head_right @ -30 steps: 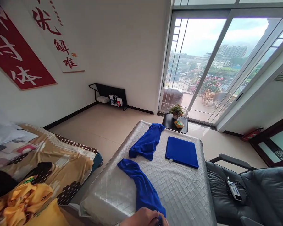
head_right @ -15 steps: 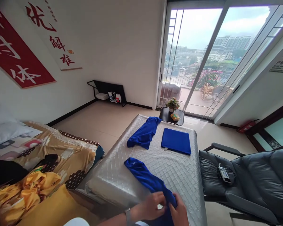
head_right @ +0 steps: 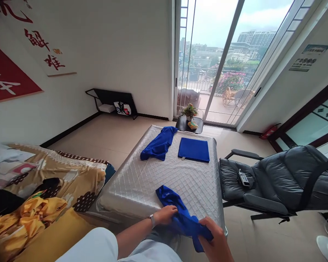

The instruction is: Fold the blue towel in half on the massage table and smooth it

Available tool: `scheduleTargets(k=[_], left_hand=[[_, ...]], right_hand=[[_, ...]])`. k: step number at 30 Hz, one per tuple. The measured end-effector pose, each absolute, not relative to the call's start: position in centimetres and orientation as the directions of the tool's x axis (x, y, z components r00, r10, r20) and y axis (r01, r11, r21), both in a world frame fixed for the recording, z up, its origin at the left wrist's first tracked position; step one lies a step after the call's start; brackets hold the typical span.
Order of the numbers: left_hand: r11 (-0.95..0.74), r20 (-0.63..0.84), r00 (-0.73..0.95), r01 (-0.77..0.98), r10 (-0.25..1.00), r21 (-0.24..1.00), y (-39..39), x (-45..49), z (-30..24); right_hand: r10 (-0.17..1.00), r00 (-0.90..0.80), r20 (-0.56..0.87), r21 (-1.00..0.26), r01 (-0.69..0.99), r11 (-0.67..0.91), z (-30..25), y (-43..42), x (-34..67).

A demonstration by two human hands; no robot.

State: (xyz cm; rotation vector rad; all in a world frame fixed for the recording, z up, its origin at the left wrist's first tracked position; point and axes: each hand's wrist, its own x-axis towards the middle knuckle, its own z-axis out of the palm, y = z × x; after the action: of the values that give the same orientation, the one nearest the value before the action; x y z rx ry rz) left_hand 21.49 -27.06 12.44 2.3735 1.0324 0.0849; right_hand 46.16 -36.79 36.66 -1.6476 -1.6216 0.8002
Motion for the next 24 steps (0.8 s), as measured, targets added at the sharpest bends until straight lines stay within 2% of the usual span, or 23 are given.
scheduleTargets(k=[2,7,15,19,24], left_hand=[[-0.49,-0.246,0.652,0.723,0.717,0.487,-27.8,21.1,11.4],[-0.299,-0.287,0.437,0.858,0.853,0.418,-25.4,19.4,10.1],[-0.206,-0.387,0.364,0.896,0.847,0.393,-19.5,18.8,8.3],[-0.151,-0.341,0.308,0.896,0.888,0.417,-18.2,18.8,8.8],[-0.108,-0.171,0.199,0.896,0.965,0.431,-18.3,19.4,10.3]], right_hand=[[0.998,0.039,0.046,-0.809,0.588,0.014,37.3,-37.7,46.6],[0.999,0.054,0.003,-0.791,0.61,-0.031,37.4,-40.3,47.3],[0.999,0.03,-0.039,-0.73,0.681,-0.049,38.7,-41.4,48.8],[0.999,0.041,-0.018,-0.74,0.671,-0.041,39.8,-40.7,49.5],[0.999,0.014,0.044,-0.739,0.674,0.024,39.5,-40.0,50.2]])
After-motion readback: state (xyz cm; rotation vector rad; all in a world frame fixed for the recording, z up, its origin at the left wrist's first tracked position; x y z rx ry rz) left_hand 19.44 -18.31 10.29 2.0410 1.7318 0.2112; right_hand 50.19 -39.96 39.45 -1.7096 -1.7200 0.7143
